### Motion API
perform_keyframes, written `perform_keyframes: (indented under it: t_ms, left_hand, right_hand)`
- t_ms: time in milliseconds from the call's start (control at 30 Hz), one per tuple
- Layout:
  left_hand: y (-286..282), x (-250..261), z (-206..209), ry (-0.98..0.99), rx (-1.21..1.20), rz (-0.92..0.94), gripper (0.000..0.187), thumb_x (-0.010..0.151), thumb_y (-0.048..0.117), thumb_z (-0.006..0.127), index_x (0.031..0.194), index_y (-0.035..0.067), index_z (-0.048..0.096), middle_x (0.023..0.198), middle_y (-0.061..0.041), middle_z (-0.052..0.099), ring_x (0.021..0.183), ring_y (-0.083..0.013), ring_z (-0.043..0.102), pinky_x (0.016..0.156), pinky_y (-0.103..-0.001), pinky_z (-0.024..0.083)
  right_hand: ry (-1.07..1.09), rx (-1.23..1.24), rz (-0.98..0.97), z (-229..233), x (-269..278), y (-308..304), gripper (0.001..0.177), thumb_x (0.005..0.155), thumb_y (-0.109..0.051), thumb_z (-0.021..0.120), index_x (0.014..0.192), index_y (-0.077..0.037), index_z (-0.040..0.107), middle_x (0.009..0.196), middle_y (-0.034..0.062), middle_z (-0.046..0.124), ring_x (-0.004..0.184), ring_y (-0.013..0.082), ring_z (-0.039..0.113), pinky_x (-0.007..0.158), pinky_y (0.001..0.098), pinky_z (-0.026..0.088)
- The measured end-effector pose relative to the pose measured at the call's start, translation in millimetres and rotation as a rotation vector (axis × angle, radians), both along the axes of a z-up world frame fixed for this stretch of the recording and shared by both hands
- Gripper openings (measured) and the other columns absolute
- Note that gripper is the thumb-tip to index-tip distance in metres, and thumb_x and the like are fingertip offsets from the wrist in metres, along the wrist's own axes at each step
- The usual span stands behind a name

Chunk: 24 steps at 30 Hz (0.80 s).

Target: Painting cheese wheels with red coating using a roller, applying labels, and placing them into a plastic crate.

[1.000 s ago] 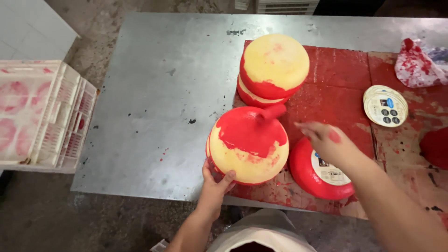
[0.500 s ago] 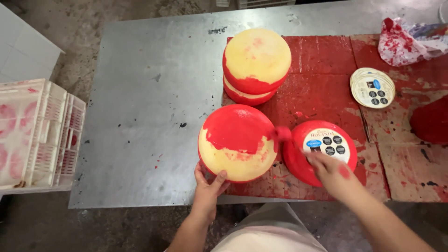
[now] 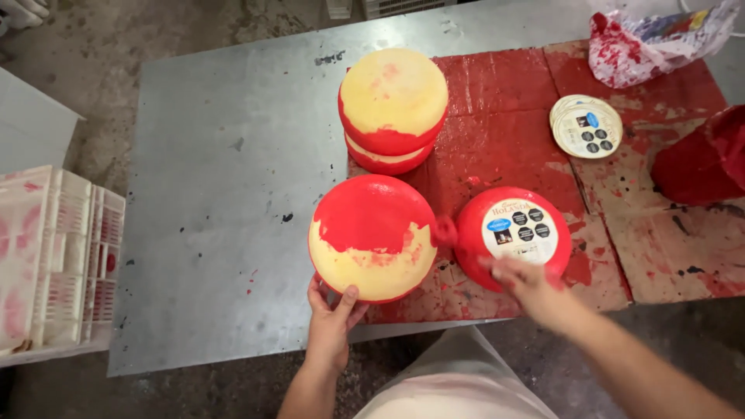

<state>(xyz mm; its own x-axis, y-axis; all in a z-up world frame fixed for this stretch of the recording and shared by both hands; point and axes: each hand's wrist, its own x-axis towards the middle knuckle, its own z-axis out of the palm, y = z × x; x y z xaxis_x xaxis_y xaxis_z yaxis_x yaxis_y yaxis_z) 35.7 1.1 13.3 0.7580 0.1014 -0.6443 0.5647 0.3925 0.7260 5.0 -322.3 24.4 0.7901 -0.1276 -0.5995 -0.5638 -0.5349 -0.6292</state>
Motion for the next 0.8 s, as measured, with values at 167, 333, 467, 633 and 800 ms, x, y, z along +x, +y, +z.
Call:
perform_keyframes:
  t_ms: [167, 333, 467, 633, 800]
  left_hand:
    - [-0.6, -0.9, -10.9, -0.008, 0.03, 0.007, 0.086, 0.077, 0.021, 0.072, 0.152, 0.023, 0.029, 0.154, -0.004, 0.047, 0.139, -0.0224, 0.051, 0.097, -0.047, 0.058]
    - [-3.5, -1.3, -5.9, -0.002, 0.06, 0.008, 0.086, 0.079, 0.021, 0.069, 0.155, 0.023, 0.028, 0.153, -0.002, 0.046, 0.139, -0.0225, 0.052, 0.098, -0.048, 0.057]
    - [-2.8, -4.2, -10.7, -0.029, 0.068, 0.017, 0.088, 0.076, 0.023, 0.071, 0.154, 0.021, 0.03, 0.149, -0.001, 0.047, 0.136, -0.0218, 0.054, 0.096, -0.049, 0.057]
    - [-6.4, -4.7, -7.2, -0.005, 0.061, 0.035, 0.089, 0.077, 0.025, 0.07, 0.156, 0.024, 0.029, 0.153, 0.003, 0.044, 0.137, -0.0198, 0.052, 0.1, -0.048, 0.055]
    - [-12.5, -9.8, -5.4, -0.001, 0.07, 0.071, 0.088, 0.075, 0.03, 0.071, 0.156, 0.025, 0.035, 0.152, 0.005, 0.045, 0.137, -0.0192, 0.054, 0.103, -0.048, 0.054]
  right_hand:
    - [-0.011, 0.056, -0.038, 10.1, 15.0, 8.4, 0.048, 0.103, -0.037, 0.04, 0.144, -0.026, 0.061, 0.151, -0.003, 0.062, 0.05, 0.013, 0.047, 0.048, 0.0263, 0.044]
    - [-0.285, 0.288, -0.112, -57.5, 90.9, 20.4, 0.035, 0.105, -0.017, 0.05, 0.131, -0.015, 0.072, 0.099, 0.0026, 0.066, 0.083, 0.0112, 0.054, 0.072, 0.024, 0.041]
    - [-0.316, 0.331, -0.163, -74.3, 78.2, 22.5, 0.034, 0.103, -0.015, 0.05, 0.129, -0.011, 0.072, 0.129, 0.0048, 0.073, 0.103, 0.0105, 0.065, 0.079, 0.0209, 0.05]
    - [-0.433, 0.273, 0.055, -114.5, -8.2, -33.5, 0.034, 0.1, -0.02, 0.056, 0.127, -0.011, 0.075, 0.13, 0.0057, 0.076, 0.121, 0.0152, 0.067, 0.109, 0.0295, 0.046]
    - [0.07, 0.496, -0.029, -51.2, -33.3, 0.0, 0.034, 0.101, -0.019, 0.061, 0.124, -0.009, 0.084, 0.082, 0.0045, 0.069, 0.059, 0.0124, 0.041, 0.05, 0.0234, 0.031]
